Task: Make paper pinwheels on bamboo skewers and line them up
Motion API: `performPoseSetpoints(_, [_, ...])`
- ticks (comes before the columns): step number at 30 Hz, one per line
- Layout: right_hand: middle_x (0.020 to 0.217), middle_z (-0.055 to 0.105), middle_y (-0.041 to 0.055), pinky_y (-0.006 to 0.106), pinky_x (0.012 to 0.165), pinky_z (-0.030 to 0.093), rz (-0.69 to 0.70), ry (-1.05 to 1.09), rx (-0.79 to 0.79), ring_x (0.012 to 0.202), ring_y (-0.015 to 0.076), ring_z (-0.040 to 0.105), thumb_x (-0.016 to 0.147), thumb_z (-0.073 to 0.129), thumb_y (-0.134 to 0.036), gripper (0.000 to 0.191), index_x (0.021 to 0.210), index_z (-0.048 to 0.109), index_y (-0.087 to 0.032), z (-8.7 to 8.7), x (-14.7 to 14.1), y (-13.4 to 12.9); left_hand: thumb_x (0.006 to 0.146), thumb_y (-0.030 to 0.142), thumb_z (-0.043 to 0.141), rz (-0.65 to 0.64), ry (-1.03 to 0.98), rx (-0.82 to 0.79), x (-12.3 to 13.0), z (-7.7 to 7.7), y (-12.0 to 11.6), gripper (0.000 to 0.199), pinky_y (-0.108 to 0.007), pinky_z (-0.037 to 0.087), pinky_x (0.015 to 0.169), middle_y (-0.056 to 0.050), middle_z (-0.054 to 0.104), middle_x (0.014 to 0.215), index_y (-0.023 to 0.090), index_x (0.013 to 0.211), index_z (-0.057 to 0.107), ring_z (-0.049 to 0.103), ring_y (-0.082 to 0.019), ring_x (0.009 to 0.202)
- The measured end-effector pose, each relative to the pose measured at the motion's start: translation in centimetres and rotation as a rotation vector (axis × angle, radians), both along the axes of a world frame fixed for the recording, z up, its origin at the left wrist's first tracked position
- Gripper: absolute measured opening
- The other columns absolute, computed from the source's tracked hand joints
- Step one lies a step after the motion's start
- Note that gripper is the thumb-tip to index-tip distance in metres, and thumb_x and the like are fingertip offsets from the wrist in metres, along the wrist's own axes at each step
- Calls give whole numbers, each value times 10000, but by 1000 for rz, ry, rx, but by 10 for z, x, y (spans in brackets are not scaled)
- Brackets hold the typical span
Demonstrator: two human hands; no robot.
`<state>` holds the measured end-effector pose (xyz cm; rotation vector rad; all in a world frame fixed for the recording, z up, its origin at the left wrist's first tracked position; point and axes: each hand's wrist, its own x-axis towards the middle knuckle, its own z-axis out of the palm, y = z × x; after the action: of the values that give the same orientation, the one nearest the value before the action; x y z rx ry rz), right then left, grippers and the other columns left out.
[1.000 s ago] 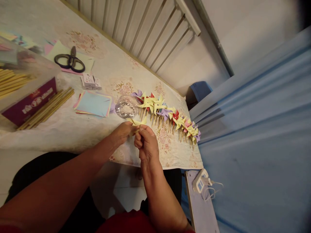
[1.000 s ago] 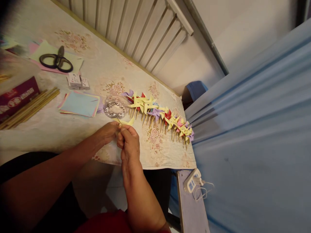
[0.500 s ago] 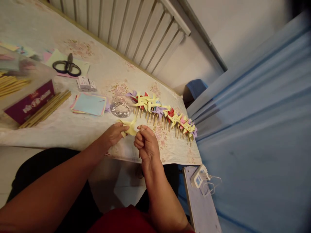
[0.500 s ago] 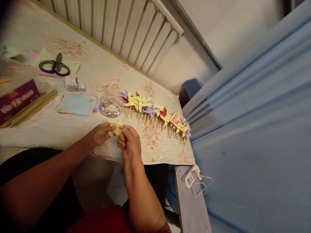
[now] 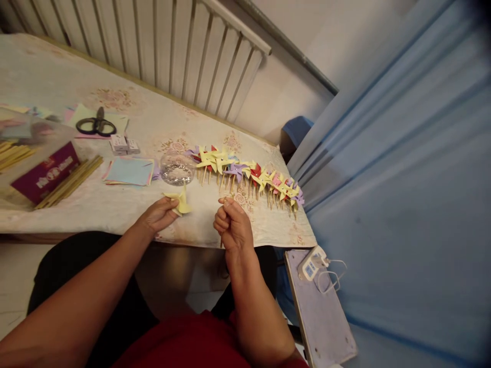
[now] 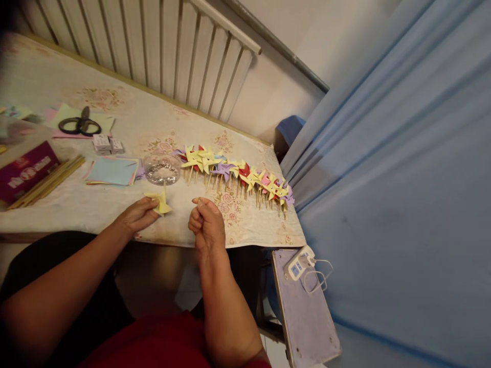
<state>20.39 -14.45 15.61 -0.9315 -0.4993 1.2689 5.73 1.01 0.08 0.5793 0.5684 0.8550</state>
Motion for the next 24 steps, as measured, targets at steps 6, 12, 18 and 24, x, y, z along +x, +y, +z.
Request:
performPoseSetpoints(6, [554, 554, -71, 180, 445, 175, -26, 8, -12, 413, 29, 311, 645, 700, -186, 335, 972, 646, -138, 8, 4, -13, 611, 77, 808, 20, -30, 23, 2, 0, 1, 187, -259, 568, 727, -64, 724, 783, 140, 767, 726, 642, -177, 720])
performPoseSetpoints(12, [609, 616, -31, 194, 468, 240, -91, -35, -16, 469, 53, 402, 656, 690, -185, 301, 953, 677, -138, 14, 1, -18, 641, 57, 783, 22, 2, 26, 3, 0, 1, 149, -259, 567, 740, -61, 715, 777, 141, 747, 719, 649, -181, 733])
performPoseSetpoints(18, [622, 654, -5, 185, 460, 270, -140, -37, -16, 478, 59, 446, 631, 709, -179, 277, 904, 689, -132, 17, 2, -18, 674, 52, 754, 18, 30, 13, 3, 2, 2, 150, -244, 566, 783, -77, 718, 818, 119, 806, 734, 661, -168, 750])
performPoseSetpoints(24, [639, 683, 7, 178, 451, 320, -153, -64, -26, 486, 74, 510, 634, 720, -175, 244, 872, 677, -139, 19, 8, -20, 655, 33, 761, 28, 19, 12, 4, 2, 3, 207, -232, 575, 769, -71, 729, 840, 123, 837, 727, 675, -165, 752])
